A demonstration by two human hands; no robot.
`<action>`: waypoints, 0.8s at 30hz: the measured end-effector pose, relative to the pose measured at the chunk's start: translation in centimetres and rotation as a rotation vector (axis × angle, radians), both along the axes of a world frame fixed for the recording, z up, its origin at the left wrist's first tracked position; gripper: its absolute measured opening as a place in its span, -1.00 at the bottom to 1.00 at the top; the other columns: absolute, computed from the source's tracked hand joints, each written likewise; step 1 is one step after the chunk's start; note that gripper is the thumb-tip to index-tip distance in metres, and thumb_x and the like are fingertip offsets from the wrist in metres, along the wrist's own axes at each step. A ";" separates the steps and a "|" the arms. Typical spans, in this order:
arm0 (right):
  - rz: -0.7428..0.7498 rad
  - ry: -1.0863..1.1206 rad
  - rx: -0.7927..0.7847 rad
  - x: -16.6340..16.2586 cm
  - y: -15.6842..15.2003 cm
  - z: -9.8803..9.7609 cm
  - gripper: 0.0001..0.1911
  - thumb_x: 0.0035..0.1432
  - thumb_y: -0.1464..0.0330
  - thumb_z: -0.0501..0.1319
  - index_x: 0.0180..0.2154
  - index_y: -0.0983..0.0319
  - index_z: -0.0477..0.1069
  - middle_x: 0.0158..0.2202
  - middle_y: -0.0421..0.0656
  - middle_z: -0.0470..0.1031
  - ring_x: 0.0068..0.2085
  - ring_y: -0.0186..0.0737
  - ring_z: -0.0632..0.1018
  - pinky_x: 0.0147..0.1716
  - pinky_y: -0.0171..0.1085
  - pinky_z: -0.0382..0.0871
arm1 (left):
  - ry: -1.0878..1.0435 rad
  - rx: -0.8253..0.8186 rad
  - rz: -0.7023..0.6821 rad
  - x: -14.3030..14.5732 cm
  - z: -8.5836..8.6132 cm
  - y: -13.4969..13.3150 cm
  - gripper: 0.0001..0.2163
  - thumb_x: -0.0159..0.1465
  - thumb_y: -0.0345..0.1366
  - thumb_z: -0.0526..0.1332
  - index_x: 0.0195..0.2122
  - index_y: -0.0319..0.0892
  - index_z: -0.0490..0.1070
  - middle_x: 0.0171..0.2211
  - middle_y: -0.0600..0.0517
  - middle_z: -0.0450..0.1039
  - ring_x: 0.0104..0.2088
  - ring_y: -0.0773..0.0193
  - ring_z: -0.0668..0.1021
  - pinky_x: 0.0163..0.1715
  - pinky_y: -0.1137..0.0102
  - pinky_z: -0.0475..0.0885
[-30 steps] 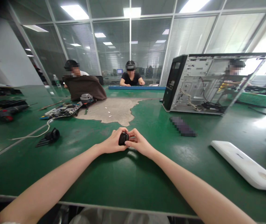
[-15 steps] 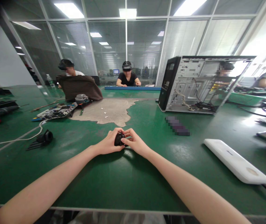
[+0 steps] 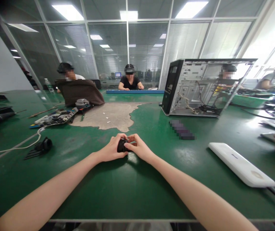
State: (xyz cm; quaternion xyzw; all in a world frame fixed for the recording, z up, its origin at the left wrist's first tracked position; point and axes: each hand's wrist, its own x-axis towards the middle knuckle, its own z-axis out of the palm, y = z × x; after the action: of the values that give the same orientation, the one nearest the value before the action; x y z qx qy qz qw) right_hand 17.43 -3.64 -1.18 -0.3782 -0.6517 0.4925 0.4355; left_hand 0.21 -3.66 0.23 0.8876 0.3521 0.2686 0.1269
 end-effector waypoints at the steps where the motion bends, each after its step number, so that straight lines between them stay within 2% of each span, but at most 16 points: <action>1: 0.019 0.001 0.005 0.1 -0.1 0.1 -0.71 -0.05 0.25 0.25 -0.31 0.22 0.22 -0.30 -0.21 0.33 -0.29 -0.30 0.46 -0.23 -0.21 0.34 | -0.001 -0.001 -0.001 0.0 0.0 0.0 -0.53 0.04 -0.25 0.21 -0.06 -0.11 0.03 -0.10 -0.02 0.21 -0.12 0.14 0.33 -0.13 0.22 0.21; 6: 0.119 0.036 0.015 0.3 -0.8 0.7 -0.67 -0.11 0.29 0.30 -0.33 0.20 0.21 -0.25 -0.23 0.34 -0.22 -0.27 0.47 -0.21 -0.23 0.35 | -0.010 -0.007 0.003 -0.1 -0.1 0.0 -0.54 0.04 -0.26 0.19 -0.07 -0.10 0.03 -0.12 -0.01 0.22 -0.14 0.14 0.34 -0.13 0.22 0.20; 12: 0.025 0.028 0.044 -0.1 -0.6 0.4 -0.74 -0.04 0.23 0.24 -0.39 0.21 0.22 -0.35 -0.25 0.35 -0.33 -0.30 0.47 -0.26 -0.22 0.35 | -0.019 -0.015 0.000 -0.1 0.1 0.0 -0.53 0.02 -0.23 0.21 -0.07 -0.10 0.05 -0.11 -0.02 0.23 -0.13 0.11 0.35 -0.14 0.22 0.21; 16: -0.021 -0.005 0.032 -0.2 -0.2 0.1 -0.70 -0.06 0.23 0.26 -0.31 0.20 0.23 -0.29 -0.22 0.35 -0.26 -0.28 0.45 -0.18 -0.19 0.33 | -0.027 -0.021 -0.012 -0.1 0.1 0.0 -0.53 0.03 -0.24 0.21 -0.06 -0.10 0.05 -0.11 -0.02 0.23 -0.10 0.12 0.34 -0.13 0.21 0.20; 22: 0.107 0.042 0.012 0.1 -0.8 0.5 -0.68 -0.10 0.27 0.30 -0.33 0.19 0.21 -0.27 -0.23 0.34 -0.25 -0.29 0.46 -0.18 -0.20 0.33 | -0.023 -0.002 -0.009 -0.1 0.1 -0.1 -0.54 0.04 -0.24 0.19 -0.05 -0.10 0.04 -0.12 0.00 0.24 -0.13 0.14 0.35 -0.13 0.22 0.20; 24: 0.093 0.053 0.014 0.0 -1.0 0.7 -0.69 -0.09 0.25 0.28 -0.35 0.19 0.20 -0.28 -0.23 0.34 -0.27 -0.29 0.47 -0.21 -0.20 0.33 | -0.016 0.005 -0.004 0.0 0.1 -0.1 -0.53 0.04 -0.24 0.20 -0.06 -0.11 0.04 -0.12 0.00 0.23 -0.14 0.14 0.35 -0.14 0.23 0.20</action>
State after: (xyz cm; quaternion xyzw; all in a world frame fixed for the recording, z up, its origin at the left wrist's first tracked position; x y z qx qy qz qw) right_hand 17.44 -4.60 -0.52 -0.3314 -0.6604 0.5173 0.4318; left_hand 0.19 -3.78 0.30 0.8865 0.3484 0.2762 0.1279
